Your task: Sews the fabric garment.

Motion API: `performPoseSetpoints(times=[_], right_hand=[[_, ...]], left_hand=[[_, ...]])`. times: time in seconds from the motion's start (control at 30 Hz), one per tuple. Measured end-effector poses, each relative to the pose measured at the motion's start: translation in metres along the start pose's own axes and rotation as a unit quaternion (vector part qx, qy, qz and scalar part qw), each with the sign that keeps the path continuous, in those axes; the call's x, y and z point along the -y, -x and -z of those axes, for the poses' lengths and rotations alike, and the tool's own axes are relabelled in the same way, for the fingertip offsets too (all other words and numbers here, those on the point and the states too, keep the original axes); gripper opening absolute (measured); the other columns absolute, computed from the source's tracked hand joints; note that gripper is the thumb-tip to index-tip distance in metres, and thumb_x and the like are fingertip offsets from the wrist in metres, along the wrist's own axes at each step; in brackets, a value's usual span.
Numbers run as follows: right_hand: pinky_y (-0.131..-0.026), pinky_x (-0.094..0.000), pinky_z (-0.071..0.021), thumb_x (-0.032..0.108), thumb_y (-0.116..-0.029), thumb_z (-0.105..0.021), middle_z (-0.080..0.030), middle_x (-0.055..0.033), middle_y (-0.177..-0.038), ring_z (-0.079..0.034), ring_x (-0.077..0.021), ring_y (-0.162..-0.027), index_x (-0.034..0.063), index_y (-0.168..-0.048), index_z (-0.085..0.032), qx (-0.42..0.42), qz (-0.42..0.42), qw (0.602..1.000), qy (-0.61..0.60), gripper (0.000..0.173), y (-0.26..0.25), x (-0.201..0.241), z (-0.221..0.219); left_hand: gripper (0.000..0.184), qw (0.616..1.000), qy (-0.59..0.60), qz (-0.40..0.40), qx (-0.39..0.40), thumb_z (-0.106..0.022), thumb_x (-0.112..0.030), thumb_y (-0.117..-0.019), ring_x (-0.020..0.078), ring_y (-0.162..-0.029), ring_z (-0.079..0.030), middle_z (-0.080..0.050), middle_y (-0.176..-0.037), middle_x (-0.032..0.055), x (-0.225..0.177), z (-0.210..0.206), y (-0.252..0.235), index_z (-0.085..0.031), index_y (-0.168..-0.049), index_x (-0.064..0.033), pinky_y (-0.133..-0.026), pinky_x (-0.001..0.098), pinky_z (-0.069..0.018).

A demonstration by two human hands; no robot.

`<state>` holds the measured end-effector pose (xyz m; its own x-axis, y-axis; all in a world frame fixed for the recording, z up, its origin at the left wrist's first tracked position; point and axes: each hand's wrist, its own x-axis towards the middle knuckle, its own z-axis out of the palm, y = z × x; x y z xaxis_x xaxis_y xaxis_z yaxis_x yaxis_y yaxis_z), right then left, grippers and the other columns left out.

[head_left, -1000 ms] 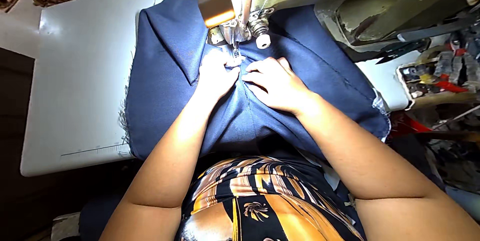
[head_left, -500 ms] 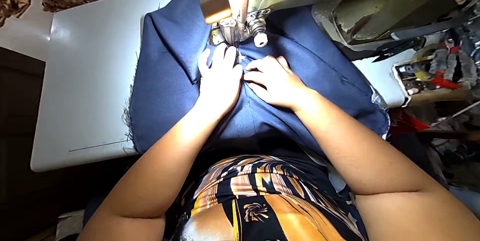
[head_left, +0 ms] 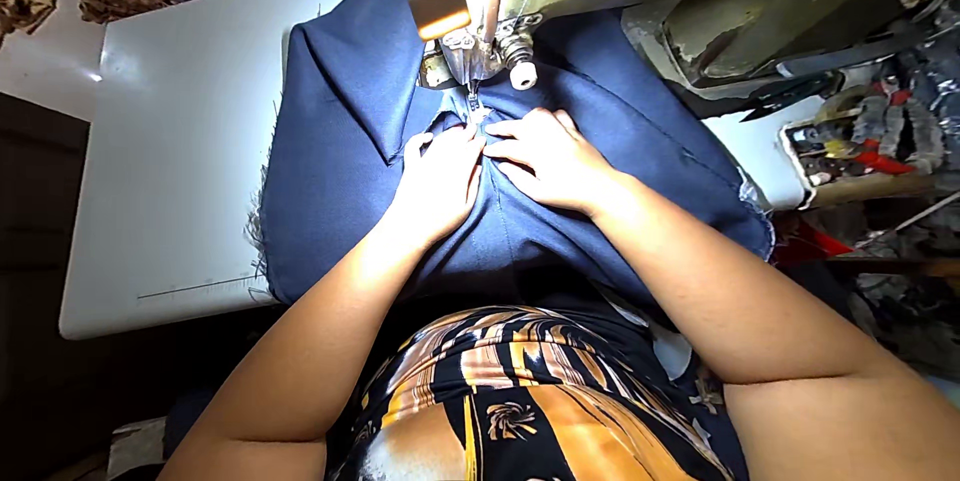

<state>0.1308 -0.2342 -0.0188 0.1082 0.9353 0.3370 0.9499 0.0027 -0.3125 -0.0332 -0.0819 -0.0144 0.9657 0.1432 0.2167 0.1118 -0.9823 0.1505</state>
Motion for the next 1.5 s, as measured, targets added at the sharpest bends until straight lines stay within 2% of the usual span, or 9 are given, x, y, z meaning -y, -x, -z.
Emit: performPoseSetpoints(times=[0.23,0.43,0.7,1.03,1.2,1.3,1.37,1.43,1.5], right_hand=[[-0.087,-0.0577,-0.0453,0.028,-0.1001,-0.044,-0.065,-0.0051,-0.139,-0.06,-0.0359,-0.118,0.0203,-0.126,-0.074,0.02,0.022,0.999,0.018,0.041,-0.014,-0.012,0.005],[-0.092,-0.0574,-0.043,0.028,-0.0997,-0.043,-0.063,-0.0027,-0.142,-0.059,-0.033,-0.122,0.0235,-0.13,-0.072,0.039,0.016,0.999,0.03,0.042,-0.028,-0.025,0.007],[-0.091,-0.0564,-0.0431,0.03,-0.0998,-0.044,-0.064,-0.0032,-0.142,-0.06,-0.0329,-0.122,0.023,-0.126,-0.074,0.028,0.019,0.999,0.026,0.041,-0.03,-0.03,0.005],[-0.092,-0.0571,-0.0425,0.03,-0.0997,-0.042,-0.064,-0.002,-0.142,-0.059,-0.0319,-0.123,0.0233,-0.125,-0.074,0.03,0.021,0.999,0.018,0.041,-0.031,-0.034,0.004],[-0.097,-0.0602,-0.0419,0.029,-0.0995,-0.043,-0.062,-0.0019,-0.145,-0.058,-0.0309,-0.13,0.0229,-0.127,-0.073,0.036,0.013,0.999,0.015,0.041,-0.032,-0.033,0.004],[-0.098,-0.0613,-0.0399,0.029,-0.1025,-0.042,-0.058,-0.0018,-0.15,-0.055,-0.0322,-0.132,0.0255,-0.134,-0.07,0.077,-0.011,0.997,0.018,0.042,-0.031,-0.024,0.017],[-0.102,-0.0638,-0.0388,0.027,-0.1033,-0.041,-0.055,-0.0056,-0.153,-0.051,-0.0361,-0.137,0.0266,-0.139,-0.067,0.12,-0.036,0.991,0.052,0.044,-0.018,-0.012,0.039],[-0.106,-0.0632,-0.0396,0.029,-0.1039,-0.042,-0.061,-0.0103,-0.145,-0.053,-0.0367,-0.135,0.021,-0.133,-0.071,0.084,-0.073,0.992,0.065,0.041,0.014,0.001,0.066],[-0.104,-0.0594,-0.0474,0.031,-0.1042,-0.049,-0.067,-0.0168,-0.132,-0.061,-0.0364,-0.126,0.0103,-0.128,-0.071,-0.004,-0.164,0.984,0.071,0.038,0.063,0.007,0.095]], left_hand=[[0.043,0.998,-0.049,0.022,-0.021,-0.037,-0.025,-0.1059,0.0228,-0.139,-0.053,-0.059,-0.149,0.0028,-0.001,0.0,-0.009,-0.062,-0.139,-0.0164,-0.111,0.0628,-0.0298],[0.043,0.997,-0.058,0.031,-0.026,-0.039,-0.026,-0.1055,0.0241,-0.14,-0.052,-0.06,-0.147,0.0034,0.007,0.0,-0.022,-0.063,-0.139,-0.0157,-0.112,0.0626,-0.0286],[0.042,0.998,-0.038,0.038,-0.04,-0.039,-0.026,-0.1057,0.0242,-0.139,-0.053,-0.061,-0.147,0.0034,0.009,-0.003,-0.025,-0.064,-0.138,-0.017,-0.111,0.0631,-0.0292],[0.044,0.999,-0.033,0.033,-0.015,-0.038,-0.025,-0.1052,0.0253,-0.141,-0.051,-0.058,-0.15,0.0048,0.012,-0.001,-0.026,-0.062,-0.141,-0.0176,-0.112,0.0638,-0.0279],[0.043,0.999,-0.036,0.029,-0.021,-0.037,-0.025,-0.1057,0.0254,-0.141,-0.051,-0.058,-0.15,0.0049,0.014,-0.002,-0.027,-0.062,-0.141,-0.0175,-0.112,0.0626,-0.0286],[0.043,0.999,-0.034,0.03,-0.017,-0.038,-0.025,-0.1057,0.0253,-0.14,-0.051,-0.058,-0.15,0.0055,0.013,0.0,-0.028,-0.062,-0.141,-0.0177,-0.112,0.063,-0.0281],[0.044,0.999,-0.036,0.029,-0.017,-0.038,-0.025,-0.1054,0.0261,-0.14,-0.052,-0.058,-0.15,0.0057,0.014,-0.001,-0.028,-0.061,-0.142,-0.0183,-0.111,0.0638,-0.0288],[0.044,0.999,-0.039,0.025,-0.029,-0.038,-0.024,-0.105,0.027,-0.14,-0.052,-0.059,-0.148,0.0062,0.015,-0.003,-0.028,-0.062,-0.142,-0.0186,-0.11,0.0641,-0.0297],[0.044,0.999,-0.04,0.021,-0.03,-0.038,-0.024,-0.1052,0.0268,-0.14,-0.052,-0.059,-0.148,0.0064,0.017,-0.001,-0.03,-0.062,-0.142,-0.0194,-0.111,0.0636,-0.0299]])
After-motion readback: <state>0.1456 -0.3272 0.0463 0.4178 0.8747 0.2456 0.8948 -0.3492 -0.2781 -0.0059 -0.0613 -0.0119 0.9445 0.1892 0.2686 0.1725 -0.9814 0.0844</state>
